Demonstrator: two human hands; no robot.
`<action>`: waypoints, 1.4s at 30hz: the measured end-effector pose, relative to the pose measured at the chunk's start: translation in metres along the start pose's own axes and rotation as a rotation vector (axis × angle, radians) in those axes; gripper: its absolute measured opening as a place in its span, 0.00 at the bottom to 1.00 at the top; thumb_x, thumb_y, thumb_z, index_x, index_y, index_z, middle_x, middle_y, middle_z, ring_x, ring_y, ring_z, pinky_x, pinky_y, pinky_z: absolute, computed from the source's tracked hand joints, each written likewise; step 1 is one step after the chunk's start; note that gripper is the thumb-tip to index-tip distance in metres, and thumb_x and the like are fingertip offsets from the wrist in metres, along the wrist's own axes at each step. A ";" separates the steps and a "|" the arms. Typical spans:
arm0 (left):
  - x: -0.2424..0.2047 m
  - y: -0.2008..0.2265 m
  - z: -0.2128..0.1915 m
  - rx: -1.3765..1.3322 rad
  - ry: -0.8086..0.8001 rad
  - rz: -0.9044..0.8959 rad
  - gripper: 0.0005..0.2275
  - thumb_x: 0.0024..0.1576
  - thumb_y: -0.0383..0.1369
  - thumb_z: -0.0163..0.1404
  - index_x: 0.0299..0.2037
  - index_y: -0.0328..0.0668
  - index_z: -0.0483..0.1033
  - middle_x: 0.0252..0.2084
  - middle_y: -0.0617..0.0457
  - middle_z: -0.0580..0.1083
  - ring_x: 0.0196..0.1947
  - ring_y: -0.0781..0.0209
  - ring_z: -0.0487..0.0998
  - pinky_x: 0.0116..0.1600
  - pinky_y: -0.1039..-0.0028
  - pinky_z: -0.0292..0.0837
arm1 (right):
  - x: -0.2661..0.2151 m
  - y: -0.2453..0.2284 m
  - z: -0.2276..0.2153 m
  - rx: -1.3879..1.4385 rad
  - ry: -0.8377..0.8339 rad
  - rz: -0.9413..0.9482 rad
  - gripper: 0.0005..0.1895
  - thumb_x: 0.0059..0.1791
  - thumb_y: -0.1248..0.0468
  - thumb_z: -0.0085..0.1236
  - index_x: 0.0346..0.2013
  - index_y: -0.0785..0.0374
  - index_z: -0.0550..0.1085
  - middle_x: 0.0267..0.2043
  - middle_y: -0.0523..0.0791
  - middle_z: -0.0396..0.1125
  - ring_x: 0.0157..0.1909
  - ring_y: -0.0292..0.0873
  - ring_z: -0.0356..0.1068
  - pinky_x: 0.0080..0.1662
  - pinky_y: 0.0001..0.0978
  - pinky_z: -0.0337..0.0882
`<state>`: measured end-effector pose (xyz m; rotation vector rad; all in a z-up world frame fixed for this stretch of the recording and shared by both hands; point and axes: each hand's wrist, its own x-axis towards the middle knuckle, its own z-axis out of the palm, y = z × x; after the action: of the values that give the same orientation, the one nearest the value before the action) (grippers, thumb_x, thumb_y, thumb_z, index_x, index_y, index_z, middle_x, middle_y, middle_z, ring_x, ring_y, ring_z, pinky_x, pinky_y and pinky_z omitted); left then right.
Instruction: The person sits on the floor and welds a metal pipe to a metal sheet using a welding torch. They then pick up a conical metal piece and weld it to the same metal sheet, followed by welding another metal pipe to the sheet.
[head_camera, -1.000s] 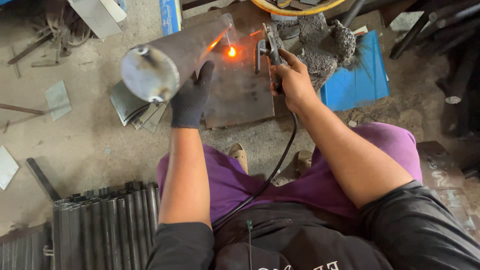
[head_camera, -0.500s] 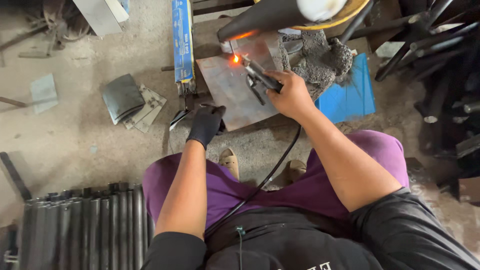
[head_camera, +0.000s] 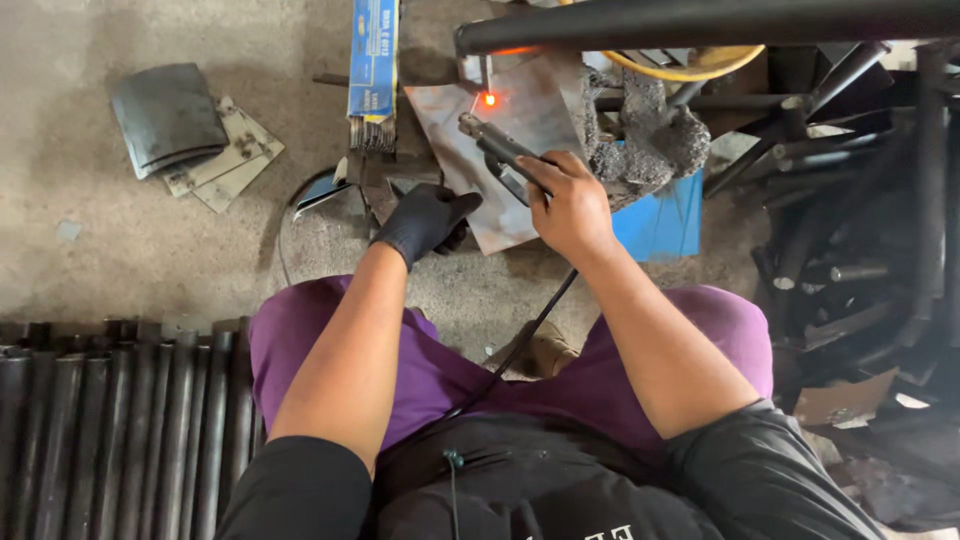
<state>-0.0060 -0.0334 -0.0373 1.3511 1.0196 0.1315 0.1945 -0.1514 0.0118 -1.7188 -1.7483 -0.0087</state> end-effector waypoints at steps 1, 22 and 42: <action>0.000 0.003 -0.001 0.015 -0.007 -0.002 0.20 0.59 0.46 0.55 0.28 0.32 0.77 0.20 0.49 0.75 0.17 0.60 0.74 0.26 0.68 0.71 | 0.001 -0.001 0.002 -0.006 0.007 -0.004 0.21 0.46 0.72 0.60 0.53 0.57 0.79 0.51 0.53 0.70 0.48 0.58 0.73 0.49 0.44 0.75; -0.001 0.024 -0.006 0.349 -0.045 0.059 0.26 0.54 0.51 0.54 0.21 0.28 0.78 0.19 0.42 0.76 0.19 0.55 0.79 0.35 0.62 0.75 | 0.005 -0.005 0.017 0.174 0.073 0.353 0.19 0.50 0.67 0.62 0.56 0.63 0.76 0.50 0.52 0.74 0.50 0.49 0.76 0.52 0.38 0.73; -0.001 0.022 -0.015 0.384 -0.047 0.057 0.28 0.54 0.55 0.53 0.20 0.30 0.77 0.16 0.45 0.73 0.18 0.55 0.77 0.32 0.63 0.73 | -0.002 -0.010 0.021 0.075 0.029 0.287 0.19 0.49 0.68 0.60 0.55 0.61 0.76 0.49 0.54 0.72 0.48 0.56 0.73 0.50 0.41 0.73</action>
<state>-0.0065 -0.0171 -0.0163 1.7233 0.9995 -0.0576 0.1758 -0.1455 -0.0007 -1.8881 -1.4485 0.1553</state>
